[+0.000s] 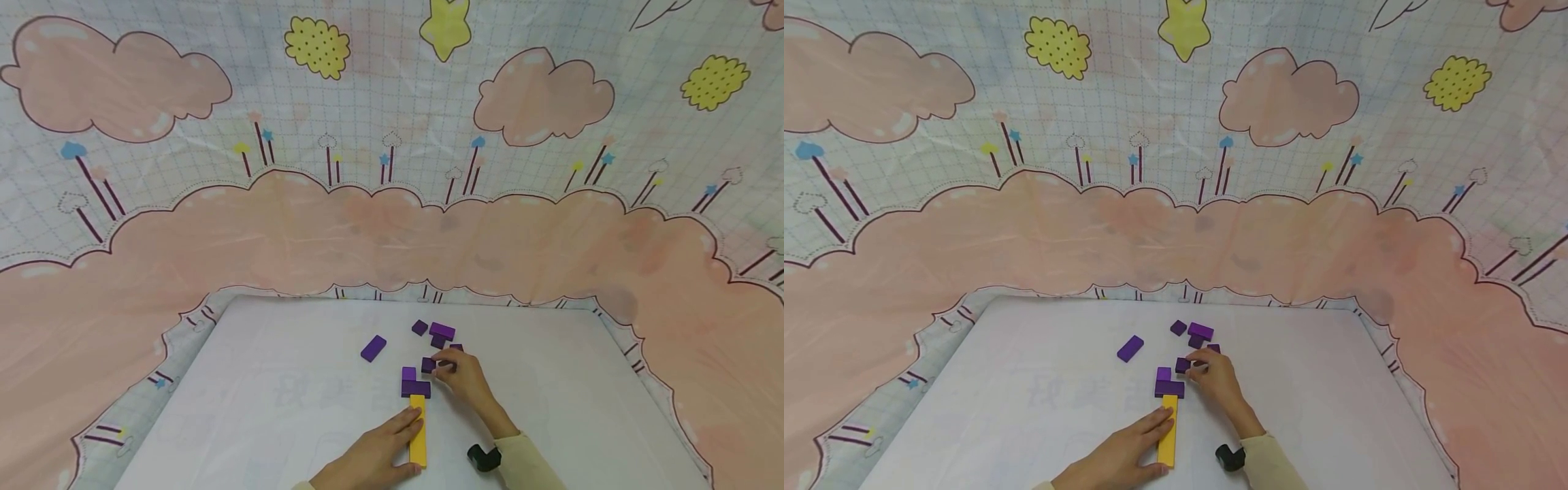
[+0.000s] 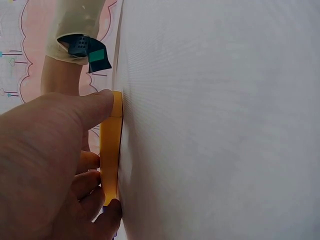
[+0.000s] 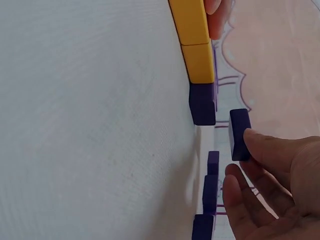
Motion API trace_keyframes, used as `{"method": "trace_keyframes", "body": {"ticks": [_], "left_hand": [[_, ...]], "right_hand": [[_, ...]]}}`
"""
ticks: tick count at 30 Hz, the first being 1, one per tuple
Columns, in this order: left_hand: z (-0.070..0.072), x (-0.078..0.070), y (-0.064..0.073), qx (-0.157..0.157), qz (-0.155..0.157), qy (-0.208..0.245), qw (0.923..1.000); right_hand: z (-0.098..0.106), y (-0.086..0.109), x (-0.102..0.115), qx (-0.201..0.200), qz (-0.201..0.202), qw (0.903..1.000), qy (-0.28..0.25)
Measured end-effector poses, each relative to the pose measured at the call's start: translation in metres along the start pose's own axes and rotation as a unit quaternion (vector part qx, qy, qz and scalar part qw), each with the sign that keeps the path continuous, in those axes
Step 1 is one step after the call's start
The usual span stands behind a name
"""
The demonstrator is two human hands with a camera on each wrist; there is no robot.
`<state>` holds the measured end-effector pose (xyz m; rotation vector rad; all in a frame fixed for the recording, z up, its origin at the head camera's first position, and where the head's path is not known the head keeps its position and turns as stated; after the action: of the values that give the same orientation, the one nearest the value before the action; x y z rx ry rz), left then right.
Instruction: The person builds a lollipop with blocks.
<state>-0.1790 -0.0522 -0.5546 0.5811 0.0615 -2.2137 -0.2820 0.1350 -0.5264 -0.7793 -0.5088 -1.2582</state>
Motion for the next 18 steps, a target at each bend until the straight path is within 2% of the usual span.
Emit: {"method": "trace_keyframes", "body": {"ticks": [5,13,18], "left_hand": [[0.0,0.0,0.0,0.003,0.004,0.002,1.0],[0.001,-0.001,0.001,0.013,0.015,0.01,0.9998],[0.001,0.0,0.002,0.009,0.007,0.008,0.9999]], "right_hand": [[-0.004,0.001,0.001,0.014,-0.002,0.9999,-0.009],[-0.01,0.005,-0.001,0.032,-0.005,0.9995,0.004],[-0.013,0.005,-0.001,0.031,0.006,0.9995,0.0]]}}
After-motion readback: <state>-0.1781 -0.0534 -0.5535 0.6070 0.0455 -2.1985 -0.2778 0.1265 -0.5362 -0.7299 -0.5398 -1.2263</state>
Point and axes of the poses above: each hand's wrist, its own y-axis away from the middle knuckle, its own z-axis out of the back of the hand, x = y × z, the point moved 5 cm from there along -y, towards the middle knuckle, and after that the axes turned 2 degrees about z, right-handed, at the moved point
